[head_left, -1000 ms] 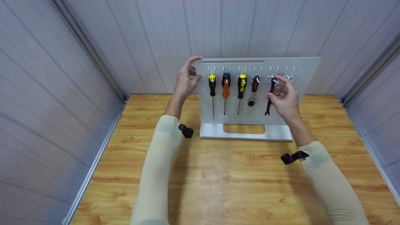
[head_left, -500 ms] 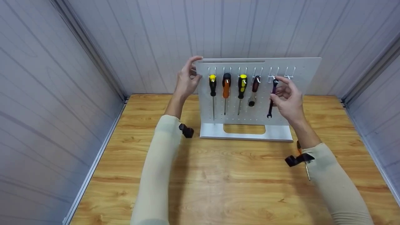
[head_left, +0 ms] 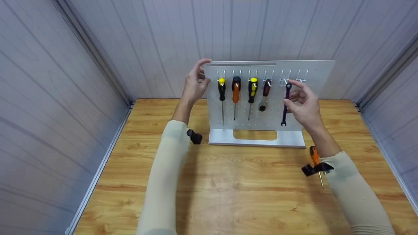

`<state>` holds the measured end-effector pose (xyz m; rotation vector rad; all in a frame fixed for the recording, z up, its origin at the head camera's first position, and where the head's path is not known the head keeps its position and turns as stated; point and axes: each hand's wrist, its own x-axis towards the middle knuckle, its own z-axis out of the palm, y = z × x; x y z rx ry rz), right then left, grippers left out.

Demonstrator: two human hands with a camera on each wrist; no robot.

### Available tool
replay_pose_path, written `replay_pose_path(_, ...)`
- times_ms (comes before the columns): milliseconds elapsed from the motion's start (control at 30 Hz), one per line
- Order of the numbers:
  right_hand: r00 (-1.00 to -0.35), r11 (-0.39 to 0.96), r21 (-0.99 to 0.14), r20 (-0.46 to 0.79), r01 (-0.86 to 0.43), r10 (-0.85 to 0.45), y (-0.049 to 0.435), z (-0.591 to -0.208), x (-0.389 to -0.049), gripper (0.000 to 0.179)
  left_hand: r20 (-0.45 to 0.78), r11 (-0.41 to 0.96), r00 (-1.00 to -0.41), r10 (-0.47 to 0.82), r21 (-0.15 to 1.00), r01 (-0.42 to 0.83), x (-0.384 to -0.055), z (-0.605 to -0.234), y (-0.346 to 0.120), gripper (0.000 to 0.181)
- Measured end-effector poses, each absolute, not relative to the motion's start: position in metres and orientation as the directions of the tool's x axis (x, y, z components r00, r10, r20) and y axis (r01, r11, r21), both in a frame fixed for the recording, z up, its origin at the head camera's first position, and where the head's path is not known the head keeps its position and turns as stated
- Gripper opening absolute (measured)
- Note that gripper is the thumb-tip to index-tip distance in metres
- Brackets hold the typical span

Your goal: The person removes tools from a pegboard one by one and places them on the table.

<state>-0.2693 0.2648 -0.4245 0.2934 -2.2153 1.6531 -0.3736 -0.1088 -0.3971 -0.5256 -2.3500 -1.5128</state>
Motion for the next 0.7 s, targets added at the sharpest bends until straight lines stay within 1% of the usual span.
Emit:
replay_pose_path(200,-0.914,0.254,-0.89,0.403,-0.379,0.048,0.264,-0.421,-0.265,0.063,0.44,0.382,-0.886,0.145,0.801,0.461,-0.374,-0.398,-0.109,0.057)
replay_pose_path(700,-0.921,0.309,-0.881,0.389,-0.359,0.04,0.281,-0.421,-0.253,0.063,0.44,0.374,-0.885,0.149,0.803,0.463,-0.375,-0.397,-0.108,0.057)
